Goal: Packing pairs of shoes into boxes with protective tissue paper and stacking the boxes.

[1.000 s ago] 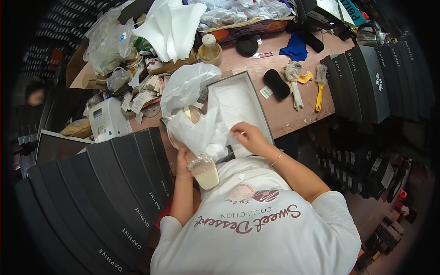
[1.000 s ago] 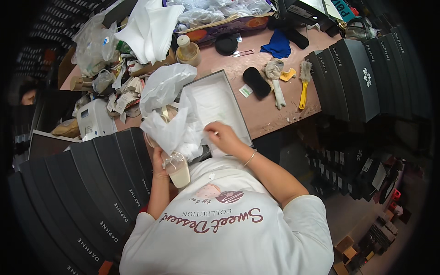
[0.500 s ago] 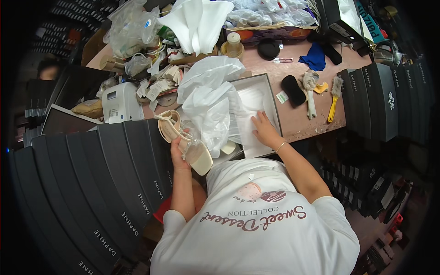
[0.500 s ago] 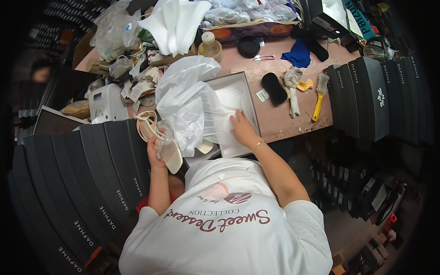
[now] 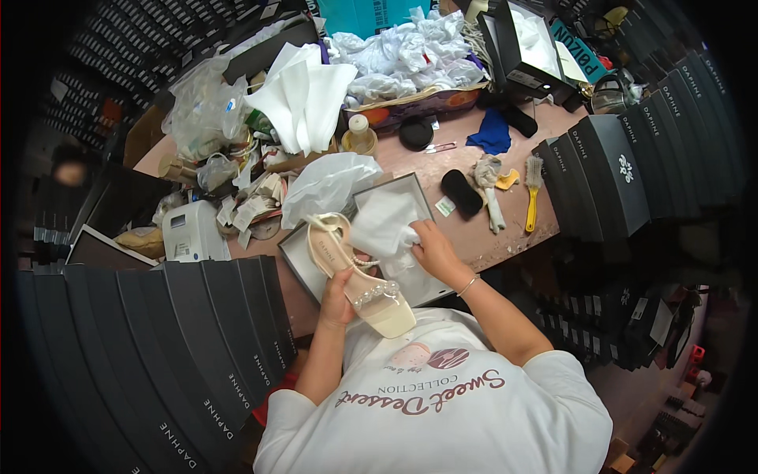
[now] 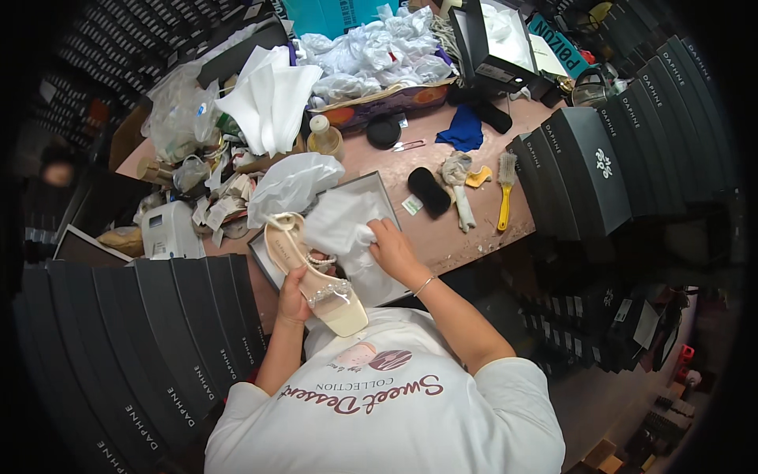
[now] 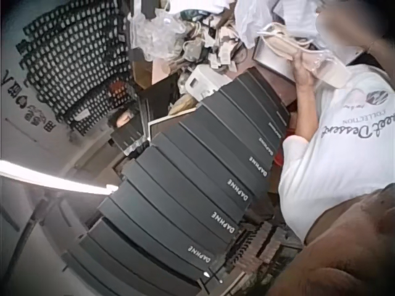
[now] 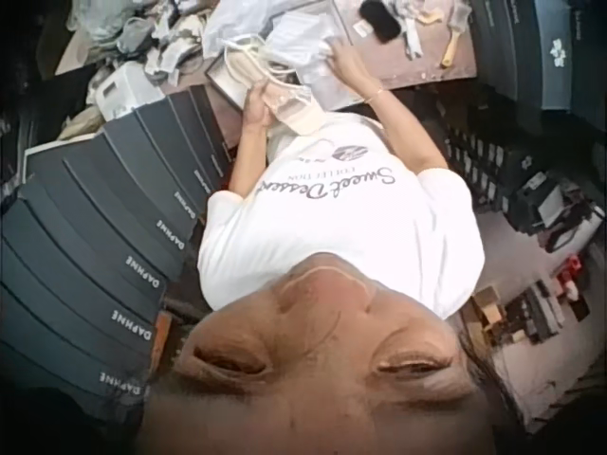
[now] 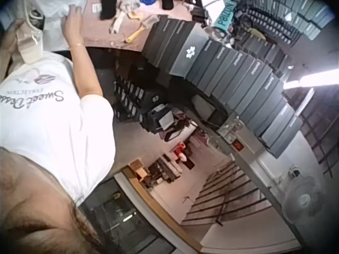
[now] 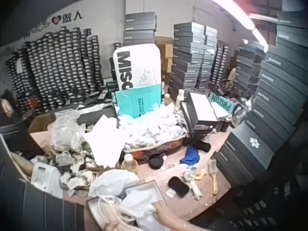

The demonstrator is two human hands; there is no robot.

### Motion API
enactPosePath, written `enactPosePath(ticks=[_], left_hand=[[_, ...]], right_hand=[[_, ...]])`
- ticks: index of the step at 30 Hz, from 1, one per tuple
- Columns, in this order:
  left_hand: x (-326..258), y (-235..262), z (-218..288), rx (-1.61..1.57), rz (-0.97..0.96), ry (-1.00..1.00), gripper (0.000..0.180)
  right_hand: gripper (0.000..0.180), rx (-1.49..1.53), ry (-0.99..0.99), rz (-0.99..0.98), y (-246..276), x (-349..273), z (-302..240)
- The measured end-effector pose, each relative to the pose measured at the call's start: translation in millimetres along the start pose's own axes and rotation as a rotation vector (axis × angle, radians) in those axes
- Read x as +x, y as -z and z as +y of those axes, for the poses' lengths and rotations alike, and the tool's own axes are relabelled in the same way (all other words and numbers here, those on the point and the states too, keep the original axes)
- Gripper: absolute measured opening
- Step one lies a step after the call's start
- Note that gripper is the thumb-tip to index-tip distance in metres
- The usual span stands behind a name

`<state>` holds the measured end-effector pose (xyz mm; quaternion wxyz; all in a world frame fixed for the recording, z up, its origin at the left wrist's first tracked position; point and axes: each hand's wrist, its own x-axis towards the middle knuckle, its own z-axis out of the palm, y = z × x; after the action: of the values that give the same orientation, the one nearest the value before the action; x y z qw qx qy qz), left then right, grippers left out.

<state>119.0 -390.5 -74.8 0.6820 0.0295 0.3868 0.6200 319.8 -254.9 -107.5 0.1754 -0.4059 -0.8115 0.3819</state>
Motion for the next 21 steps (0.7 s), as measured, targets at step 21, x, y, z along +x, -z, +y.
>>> enactPosePath(ticks=[21], left_hand=[[42,-30,-19,0.165,0.038,0.02,0.027]], right_hand=[[0.037,-0.162,0.047,-0.157,20,-31,9]])
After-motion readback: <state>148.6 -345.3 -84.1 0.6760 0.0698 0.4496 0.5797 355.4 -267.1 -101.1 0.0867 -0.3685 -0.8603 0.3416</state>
